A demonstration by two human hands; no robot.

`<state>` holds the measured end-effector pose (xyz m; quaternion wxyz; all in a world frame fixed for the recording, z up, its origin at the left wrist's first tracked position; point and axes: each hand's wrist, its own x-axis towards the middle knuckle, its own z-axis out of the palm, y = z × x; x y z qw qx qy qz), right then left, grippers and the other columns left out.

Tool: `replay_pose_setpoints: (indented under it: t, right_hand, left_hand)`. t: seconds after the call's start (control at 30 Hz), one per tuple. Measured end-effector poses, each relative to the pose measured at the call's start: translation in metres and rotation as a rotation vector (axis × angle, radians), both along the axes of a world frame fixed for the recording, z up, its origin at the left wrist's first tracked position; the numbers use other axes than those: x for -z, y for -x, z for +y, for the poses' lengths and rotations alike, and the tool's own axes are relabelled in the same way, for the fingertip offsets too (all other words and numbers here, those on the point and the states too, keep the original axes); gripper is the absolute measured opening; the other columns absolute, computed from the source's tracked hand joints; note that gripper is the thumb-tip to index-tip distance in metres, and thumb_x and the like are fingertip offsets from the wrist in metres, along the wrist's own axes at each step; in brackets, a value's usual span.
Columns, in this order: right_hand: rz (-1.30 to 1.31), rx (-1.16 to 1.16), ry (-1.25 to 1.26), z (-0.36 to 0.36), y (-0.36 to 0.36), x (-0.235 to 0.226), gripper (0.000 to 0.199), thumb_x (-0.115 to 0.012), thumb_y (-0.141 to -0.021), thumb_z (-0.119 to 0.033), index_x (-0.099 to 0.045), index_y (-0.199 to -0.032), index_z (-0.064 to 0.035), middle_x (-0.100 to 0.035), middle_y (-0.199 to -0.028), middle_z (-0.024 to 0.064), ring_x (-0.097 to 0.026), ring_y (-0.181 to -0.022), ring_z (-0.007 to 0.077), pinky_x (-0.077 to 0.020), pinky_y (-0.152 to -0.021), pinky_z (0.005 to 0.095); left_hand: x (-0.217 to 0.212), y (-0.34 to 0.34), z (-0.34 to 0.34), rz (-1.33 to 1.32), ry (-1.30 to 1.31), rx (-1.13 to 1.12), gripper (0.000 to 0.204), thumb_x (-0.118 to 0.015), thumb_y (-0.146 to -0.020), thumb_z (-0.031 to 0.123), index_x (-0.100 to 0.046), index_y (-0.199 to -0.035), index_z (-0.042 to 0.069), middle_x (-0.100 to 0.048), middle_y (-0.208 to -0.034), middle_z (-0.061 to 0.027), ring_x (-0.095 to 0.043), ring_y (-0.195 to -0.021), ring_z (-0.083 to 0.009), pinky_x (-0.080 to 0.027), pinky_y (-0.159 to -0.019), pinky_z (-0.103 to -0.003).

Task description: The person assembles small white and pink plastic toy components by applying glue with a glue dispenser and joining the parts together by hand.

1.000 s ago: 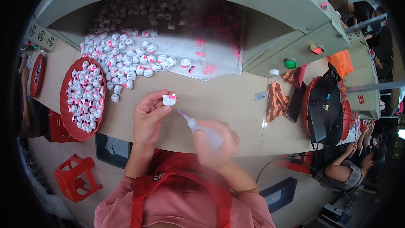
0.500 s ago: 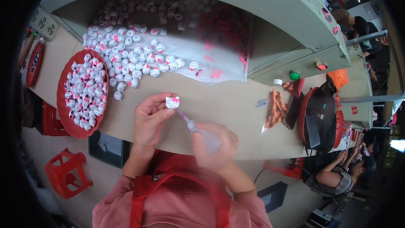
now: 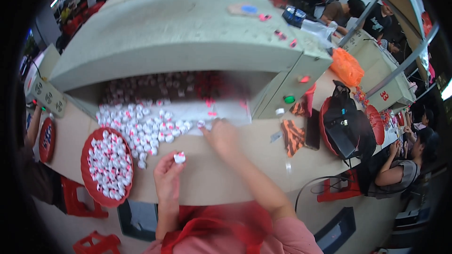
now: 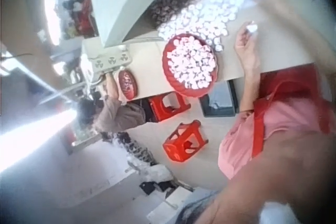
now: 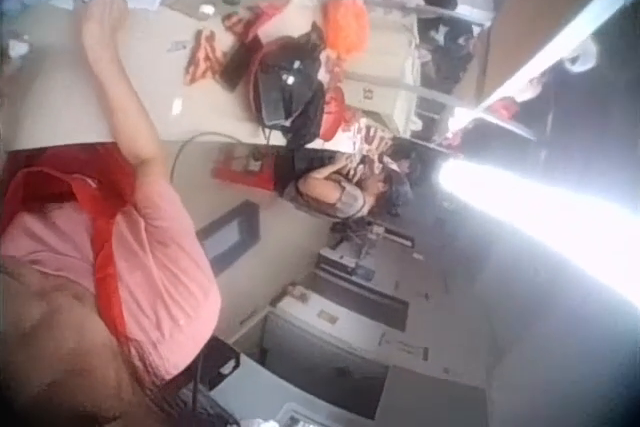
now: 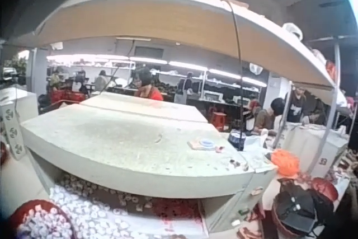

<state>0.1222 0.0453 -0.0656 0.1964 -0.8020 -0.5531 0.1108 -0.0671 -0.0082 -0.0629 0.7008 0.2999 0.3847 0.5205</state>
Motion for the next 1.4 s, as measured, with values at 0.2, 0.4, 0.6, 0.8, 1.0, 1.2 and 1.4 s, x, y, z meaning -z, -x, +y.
replay_pose_setpoints:
  t: [0.2, 0.4, 0.6, 0.8, 1.0, 1.2, 1.4]
  right_hand:
    - [0.066, -0.138, -0.210, -0.035, -0.004, -0.004, 0.021, -0.065, -0.073, -0.020, -0.061, -0.083, -0.0018, -0.061, -0.079, 0.0194, -0.060, -0.073, 0.0342, -0.0482, -0.066, 0.0395]
    - [0.693, -0.033, -0.131, -0.071, -0.043, -0.015, 0.012, -0.065, -0.075, -0.010, -0.062, -0.083, -0.0019, -0.061, -0.068, 0.0096, -0.058, -0.059, 0.0186, -0.0462, -0.053, 0.0289]
    - [1.294, -0.049, 0.010, -0.083, -0.041, -0.050, 0.008, -0.065, -0.074, -0.003, -0.060, -0.079, 0.0016, -0.059, -0.069, 0.0044, -0.053, -0.053, 0.0080, -0.0434, -0.047, 0.0208]
    - [0.967, -0.082, 0.064, -0.094, -0.047, -0.032, 0.010, -0.066, -0.074, -0.004, -0.062, -0.080, 0.0023, -0.060, -0.071, 0.0045, -0.053, -0.057, 0.0071, -0.0433, -0.049, 0.0200]
    - [0.982, -0.131, -0.005, -0.102, -0.023, -0.051, 0.009, -0.068, -0.073, -0.005, -0.063, -0.079, 0.0009, -0.061, -0.071, 0.0018, -0.052, -0.059, 0.0049, -0.0427, -0.051, 0.0187]
    - [0.913, -0.231, 0.037, -0.091, -0.009, -0.066, 0.007, -0.067, -0.073, -0.002, -0.062, -0.077, 0.0002, -0.059, -0.070, 0.0004, -0.050, -0.061, 0.0036, -0.0402, -0.054, 0.0177]
    - [0.838, -0.231, 0.002, -0.090, -0.006, -0.062, 0.008, -0.068, -0.072, -0.002, -0.062, -0.077, 0.0002, -0.058, -0.071, -0.0004, -0.050, -0.064, 0.0039, -0.0404, -0.057, 0.0180]
  left_hand:
    - [-0.002, 0.004, -0.013, -0.038, -0.022, -0.021, 0.034, -0.060, -0.071, -0.009, -0.055, -0.104, -0.006, -0.059, -0.099, -0.0117, -0.057, -0.091, -0.0179, -0.047, -0.080, -0.027]
    - [-0.010, -0.027, -0.010, 0.076, -0.071, 0.069, 0.030, -0.058, -0.076, -0.006, -0.055, -0.106, -0.003, -0.060, -0.100, -0.0095, -0.058, -0.091, -0.0157, -0.047, -0.079, -0.026]
    - [-0.015, -0.049, -0.012, 0.074, -0.116, 0.135, 0.034, -0.057, -0.076, -0.010, -0.052, -0.110, -0.005, -0.060, -0.103, -0.0133, -0.059, -0.091, -0.0158, -0.048, -0.078, -0.025]
    - [-0.015, -0.051, -0.023, 0.091, -0.145, 0.124, 0.029, -0.056, -0.078, -0.008, -0.053, -0.107, -0.005, -0.061, -0.099, -0.0119, -0.059, -0.086, -0.0129, -0.048, -0.074, -0.023]
    - [-0.014, -0.044, -0.026, 0.135, -0.125, 0.129, 0.031, -0.056, -0.077, -0.011, -0.054, -0.107, -0.006, -0.061, -0.099, -0.0124, -0.060, -0.088, -0.0150, -0.049, -0.076, -0.024]
    - [-0.009, -0.039, -0.023, 0.151, -0.298, 0.108, 0.030, -0.055, -0.076, -0.013, -0.056, -0.105, -0.006, -0.056, -0.105, -0.0134, -0.059, -0.090, -0.0168, -0.049, -0.078, -0.025]
    - [-0.021, -0.037, -0.023, 0.103, -0.259, 0.153, 0.029, -0.056, -0.075, -0.013, -0.057, -0.103, -0.006, -0.055, -0.108, -0.0150, -0.058, -0.093, -0.0188, -0.049, -0.080, -0.027]
